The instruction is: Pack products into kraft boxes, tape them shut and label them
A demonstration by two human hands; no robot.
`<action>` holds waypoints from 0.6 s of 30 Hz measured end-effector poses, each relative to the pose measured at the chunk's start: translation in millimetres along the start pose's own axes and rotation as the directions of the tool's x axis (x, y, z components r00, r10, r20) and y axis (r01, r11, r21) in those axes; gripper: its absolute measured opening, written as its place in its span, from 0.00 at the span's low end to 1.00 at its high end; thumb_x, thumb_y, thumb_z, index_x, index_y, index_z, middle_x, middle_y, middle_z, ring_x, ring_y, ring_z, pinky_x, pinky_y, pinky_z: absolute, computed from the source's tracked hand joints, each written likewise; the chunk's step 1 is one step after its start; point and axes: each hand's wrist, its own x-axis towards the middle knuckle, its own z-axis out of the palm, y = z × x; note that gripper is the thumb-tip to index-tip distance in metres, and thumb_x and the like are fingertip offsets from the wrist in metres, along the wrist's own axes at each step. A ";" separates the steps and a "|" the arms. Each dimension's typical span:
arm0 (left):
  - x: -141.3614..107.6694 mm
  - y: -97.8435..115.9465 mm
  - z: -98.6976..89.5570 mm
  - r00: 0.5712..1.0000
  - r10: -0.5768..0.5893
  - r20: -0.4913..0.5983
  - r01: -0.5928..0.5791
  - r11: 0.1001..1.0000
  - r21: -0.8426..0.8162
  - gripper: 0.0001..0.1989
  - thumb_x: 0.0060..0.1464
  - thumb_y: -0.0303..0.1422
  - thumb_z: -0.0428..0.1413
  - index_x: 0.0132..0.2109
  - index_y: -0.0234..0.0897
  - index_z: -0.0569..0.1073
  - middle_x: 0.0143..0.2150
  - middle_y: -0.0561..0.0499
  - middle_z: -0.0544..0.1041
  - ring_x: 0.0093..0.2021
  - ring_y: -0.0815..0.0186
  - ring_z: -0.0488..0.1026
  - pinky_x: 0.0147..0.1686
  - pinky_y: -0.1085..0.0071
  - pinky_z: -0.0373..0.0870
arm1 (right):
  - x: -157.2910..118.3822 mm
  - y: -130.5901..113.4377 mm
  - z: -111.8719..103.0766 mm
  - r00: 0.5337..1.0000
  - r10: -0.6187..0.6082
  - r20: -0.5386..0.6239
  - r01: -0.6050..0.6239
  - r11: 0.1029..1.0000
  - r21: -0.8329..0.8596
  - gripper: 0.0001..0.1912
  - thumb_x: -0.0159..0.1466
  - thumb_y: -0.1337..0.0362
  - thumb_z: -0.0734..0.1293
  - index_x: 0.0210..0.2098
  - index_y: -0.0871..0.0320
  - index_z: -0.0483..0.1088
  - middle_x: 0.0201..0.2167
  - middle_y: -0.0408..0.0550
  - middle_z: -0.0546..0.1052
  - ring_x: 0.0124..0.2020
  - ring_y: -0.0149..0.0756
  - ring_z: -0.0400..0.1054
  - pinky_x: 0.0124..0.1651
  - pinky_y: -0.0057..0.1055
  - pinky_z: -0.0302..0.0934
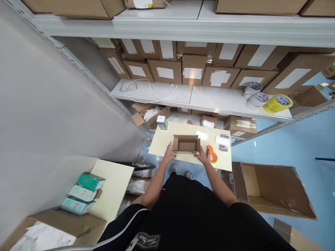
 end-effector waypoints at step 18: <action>9.0 59.1 8.4 0.941 -0.321 0.105 0.160 0.698 0.698 0.51 0.42 0.42 0.74 0.71 0.39 0.65 0.82 0.36 0.36 0.80 0.37 0.31 0.71 0.42 0.56 | 18.6 -17.6 -8.4 0.909 0.064 0.411 0.125 0.901 -0.416 0.60 0.60 0.53 0.77 0.79 0.53 0.41 0.80 0.62 0.34 0.80 0.58 0.26 0.73 0.52 0.50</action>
